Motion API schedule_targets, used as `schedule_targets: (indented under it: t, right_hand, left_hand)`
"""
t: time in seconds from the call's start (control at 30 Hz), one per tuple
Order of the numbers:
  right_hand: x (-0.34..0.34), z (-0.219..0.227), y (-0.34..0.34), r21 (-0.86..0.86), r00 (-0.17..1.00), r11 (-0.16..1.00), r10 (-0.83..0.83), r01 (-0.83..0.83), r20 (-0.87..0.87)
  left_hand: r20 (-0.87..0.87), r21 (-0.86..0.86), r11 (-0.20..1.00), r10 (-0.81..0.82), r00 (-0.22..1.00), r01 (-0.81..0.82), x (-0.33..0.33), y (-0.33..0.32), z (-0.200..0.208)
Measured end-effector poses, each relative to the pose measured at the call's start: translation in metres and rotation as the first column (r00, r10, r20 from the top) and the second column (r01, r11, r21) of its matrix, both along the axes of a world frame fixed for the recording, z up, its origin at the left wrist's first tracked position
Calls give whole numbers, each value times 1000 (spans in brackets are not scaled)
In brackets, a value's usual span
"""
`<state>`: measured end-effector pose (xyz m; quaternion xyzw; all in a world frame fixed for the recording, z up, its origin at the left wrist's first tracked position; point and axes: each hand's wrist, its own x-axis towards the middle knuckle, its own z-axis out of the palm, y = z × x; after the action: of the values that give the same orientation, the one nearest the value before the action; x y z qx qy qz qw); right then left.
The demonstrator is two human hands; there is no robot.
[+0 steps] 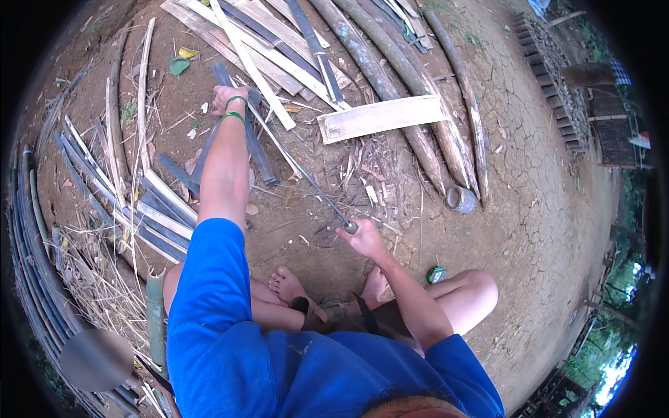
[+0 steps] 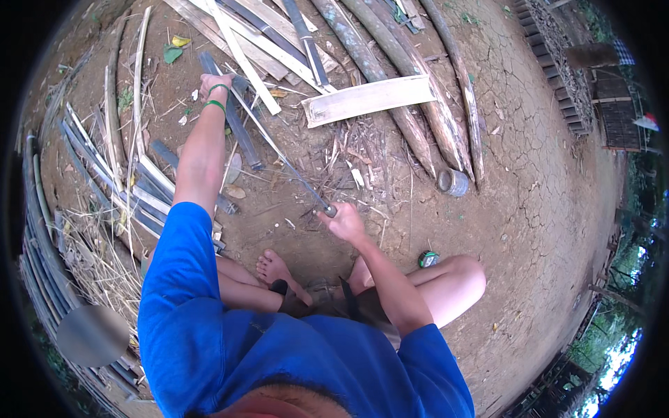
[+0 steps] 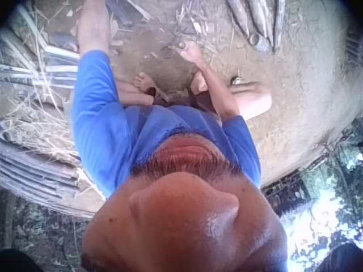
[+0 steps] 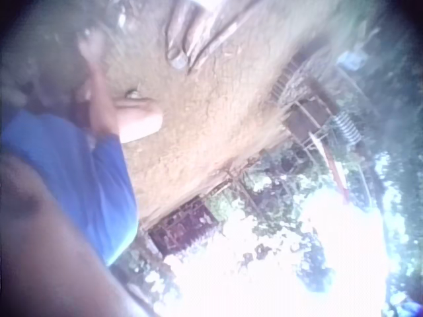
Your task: The person sits on the ground and uses a machete to split a piece of bamboo. They repeatedly strike the bamboo with the machete to separate it into smaller strips.
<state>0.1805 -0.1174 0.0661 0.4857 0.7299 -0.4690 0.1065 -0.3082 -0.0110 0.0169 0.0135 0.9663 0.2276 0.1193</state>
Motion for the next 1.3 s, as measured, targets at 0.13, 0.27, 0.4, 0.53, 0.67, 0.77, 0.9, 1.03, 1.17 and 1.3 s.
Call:
schedule_targets:
  t: [0.13,0.27,0.4,0.53,0.67,0.77,0.9,1.03,1.17,1.3]
  right_hand:
    - [-25,95,44,4,1000,1000,-12,12,-8]
    - [-17,166,93,34,985,997,-57,64,-160]
    - [7,196,129,7,927,960,-267,279,-263]
    - [-2,180,143,-94,806,908,-408,409,-428]
    - [-13,209,133,-336,665,836,-548,434,-507]
    - [-16,214,129,-298,672,866,-499,401,-546]
    - [-3,209,127,-235,677,879,-472,416,-565]
    - [14,212,124,-271,599,828,-547,490,-585]
    - [38,218,130,-388,454,791,-597,473,-662]
    - [34,234,127,-389,304,694,-653,605,-693]
  left_hand:
    - [-45,239,969,-44,998,53,-20,-17,-13]
    - [-135,504,836,-171,976,216,-105,-57,9]
    - [78,568,795,-308,948,212,-120,-108,104]
    - [80,634,764,-225,971,125,-126,-244,151]
    - [253,700,695,-24,967,-166,-69,-316,162]
    - [265,463,866,67,962,-188,-81,-423,111]
    - [-101,-268,939,198,975,-218,-68,-410,77]
    - [-102,-220,852,-504,858,475,-57,-284,142]
    - [-79,-255,384,-923,377,887,20,-137,175]
    - [15,-303,52,-998,59,952,128,-13,144]
